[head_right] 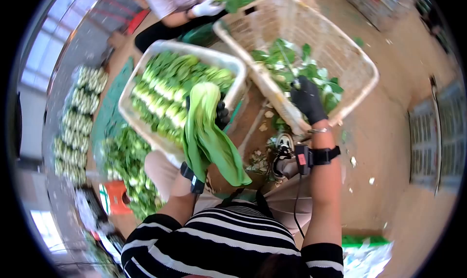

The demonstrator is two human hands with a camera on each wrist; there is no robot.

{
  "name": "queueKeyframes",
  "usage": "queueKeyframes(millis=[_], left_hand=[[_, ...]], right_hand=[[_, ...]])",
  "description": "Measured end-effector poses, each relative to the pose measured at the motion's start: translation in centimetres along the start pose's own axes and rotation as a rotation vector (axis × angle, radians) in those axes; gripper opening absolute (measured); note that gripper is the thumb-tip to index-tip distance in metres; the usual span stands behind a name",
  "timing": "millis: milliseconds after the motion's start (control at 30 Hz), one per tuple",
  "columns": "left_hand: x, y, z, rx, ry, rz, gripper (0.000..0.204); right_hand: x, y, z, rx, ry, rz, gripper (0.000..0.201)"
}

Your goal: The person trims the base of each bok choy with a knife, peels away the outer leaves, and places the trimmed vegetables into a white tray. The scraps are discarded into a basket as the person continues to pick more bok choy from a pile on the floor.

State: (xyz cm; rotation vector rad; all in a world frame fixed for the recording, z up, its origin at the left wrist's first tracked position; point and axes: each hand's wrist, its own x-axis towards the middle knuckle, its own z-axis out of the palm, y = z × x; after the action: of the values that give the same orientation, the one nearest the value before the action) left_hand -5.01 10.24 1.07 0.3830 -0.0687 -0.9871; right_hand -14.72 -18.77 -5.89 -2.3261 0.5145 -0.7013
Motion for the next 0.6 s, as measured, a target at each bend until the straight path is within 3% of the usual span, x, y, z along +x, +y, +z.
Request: queueKeyframes(millis=[33, 133, 167, 200, 233, 333, 433, 500, 567, 600], left_hand=[[0.2, 0.5, -0.3, -0.226, -0.112, -0.033, 0.060], [-4.4, 2.4, -1.3, -0.123, 0.074, 0.339, 0.061], [-4.4, 4.9, -4.2, -0.101, -0.021, 0.345, 0.059], [-6.2, 6.5, -5.2, -0.082, -0.009, 0.400, 0.059], [-8.3, 8.2, -6.2, -0.066, 0.004, 0.453, 0.059], [-16.3, 13.4, -9.4, 0.053, 0.186, 0.792, 0.066], [-25.2, 17.4, -13.8, 0.048, 0.343, 1.017, 0.065], [-30.4, 19.0, -16.2, 0.058, 0.385, 1.145, 0.063], [-34.6, 18.8, -17.8, 0.034, 0.095, 1.157, 0.060], [-35.3, 18.0, -18.6, 0.276, 0.627, 1.451, 0.056]], right_hand=[[0.0, 0.5, 0.9, 0.053, -0.013, -0.039, 0.022], [0.0, -3.2, -0.1, 0.152, -0.237, 0.125, 0.015], [-0.2, -3.7, 0.0, 0.136, -0.268, 0.145, 0.015], [-0.5, -2.2, 0.3, -0.119, -0.176, -0.161, 0.016], [-0.2, 0.6, 1.5, -0.237, -0.129, -0.169, 0.016], [0.0, 1.4, 1.4, -0.199, -0.190, -0.173, 0.015], [-0.1, -1.4, 1.3, -0.116, -0.259, -0.024, 0.012], [0.2, -0.8, 2.0, -0.155, -0.198, -0.128, 0.011], [0.6, -1.7, 2.7, -0.104, -0.204, -0.013, 0.012], [0.9, -2.6, 3.0, -0.101, -0.248, 0.055, 0.012]])
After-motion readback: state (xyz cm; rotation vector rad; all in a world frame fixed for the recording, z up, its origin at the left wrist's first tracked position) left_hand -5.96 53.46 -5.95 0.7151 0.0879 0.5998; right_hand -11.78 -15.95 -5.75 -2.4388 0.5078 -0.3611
